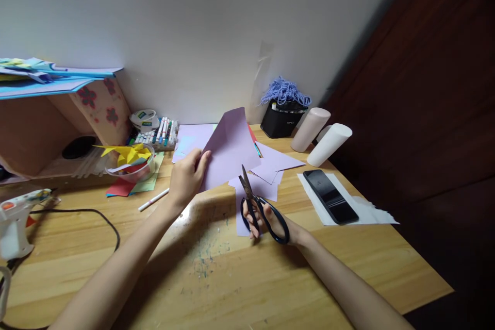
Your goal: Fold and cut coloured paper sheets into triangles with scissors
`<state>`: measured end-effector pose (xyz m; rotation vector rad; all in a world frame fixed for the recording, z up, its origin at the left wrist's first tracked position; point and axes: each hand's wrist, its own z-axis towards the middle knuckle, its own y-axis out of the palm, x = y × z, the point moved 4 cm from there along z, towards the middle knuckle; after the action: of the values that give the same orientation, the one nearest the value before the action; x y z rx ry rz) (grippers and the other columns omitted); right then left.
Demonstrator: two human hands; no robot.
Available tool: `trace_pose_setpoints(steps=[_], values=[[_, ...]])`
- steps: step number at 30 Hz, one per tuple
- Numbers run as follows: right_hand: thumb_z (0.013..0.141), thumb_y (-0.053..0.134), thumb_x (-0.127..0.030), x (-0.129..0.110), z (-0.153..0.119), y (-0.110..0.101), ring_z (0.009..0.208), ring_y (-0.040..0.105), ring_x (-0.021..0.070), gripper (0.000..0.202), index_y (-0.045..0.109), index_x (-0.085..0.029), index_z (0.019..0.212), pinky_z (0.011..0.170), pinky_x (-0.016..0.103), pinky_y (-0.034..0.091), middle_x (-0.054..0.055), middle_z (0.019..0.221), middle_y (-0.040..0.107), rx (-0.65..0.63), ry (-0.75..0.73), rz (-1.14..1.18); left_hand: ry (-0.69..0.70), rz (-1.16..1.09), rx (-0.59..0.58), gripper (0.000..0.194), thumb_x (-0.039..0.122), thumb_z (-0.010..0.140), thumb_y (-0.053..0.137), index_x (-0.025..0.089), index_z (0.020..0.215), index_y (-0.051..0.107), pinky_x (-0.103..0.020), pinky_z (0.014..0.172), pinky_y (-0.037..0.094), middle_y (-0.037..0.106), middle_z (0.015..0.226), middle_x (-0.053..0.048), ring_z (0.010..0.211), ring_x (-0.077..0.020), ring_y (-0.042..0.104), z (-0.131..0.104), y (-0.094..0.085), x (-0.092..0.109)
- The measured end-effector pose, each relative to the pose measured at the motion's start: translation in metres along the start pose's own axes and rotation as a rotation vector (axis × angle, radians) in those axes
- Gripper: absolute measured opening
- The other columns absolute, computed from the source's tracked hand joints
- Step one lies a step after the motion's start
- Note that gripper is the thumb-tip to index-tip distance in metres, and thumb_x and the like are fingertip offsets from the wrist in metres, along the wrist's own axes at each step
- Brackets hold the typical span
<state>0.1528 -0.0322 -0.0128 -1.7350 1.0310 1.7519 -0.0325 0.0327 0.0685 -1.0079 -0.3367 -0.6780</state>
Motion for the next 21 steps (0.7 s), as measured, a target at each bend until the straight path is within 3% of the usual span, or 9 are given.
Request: trace_pose_setpoints(steps=[12, 21], values=[[0.064, 0.029, -0.077, 0.006, 0.001, -0.004, 0.049, 0.048, 0.009, 0.069, 0.046, -0.016, 0.09, 0.043, 0.022, 0.043, -0.005, 0.062, 0.036, 0.011, 0.0, -0.071, 0.031, -0.012, -0.032, 0.032, 0.035, 0.084, 0.04, 0.018, 0.057, 0.036, -0.02, 0.049, 0.022, 0.031, 0.05, 0.005, 0.047, -0.0083, 0.028, -0.002, 0.009, -0.002], [0.063, 0.029, -0.078, 0.005, 0.001, -0.002, 0.049, 0.047, 0.0088, 0.071, 0.047, -0.016, 0.091, 0.046, 0.024, 0.043, -0.005, 0.062, 0.034, 0.011, 0.026, -0.061, 0.021, -0.022, -0.053, 0.031, 0.036, 0.084, 0.038, 0.018, 0.058, 0.036, -0.02, 0.051, 0.023, 0.032, 0.051, 0.005, 0.049, -0.0091, 0.029, -0.003, 0.012, -0.004]])
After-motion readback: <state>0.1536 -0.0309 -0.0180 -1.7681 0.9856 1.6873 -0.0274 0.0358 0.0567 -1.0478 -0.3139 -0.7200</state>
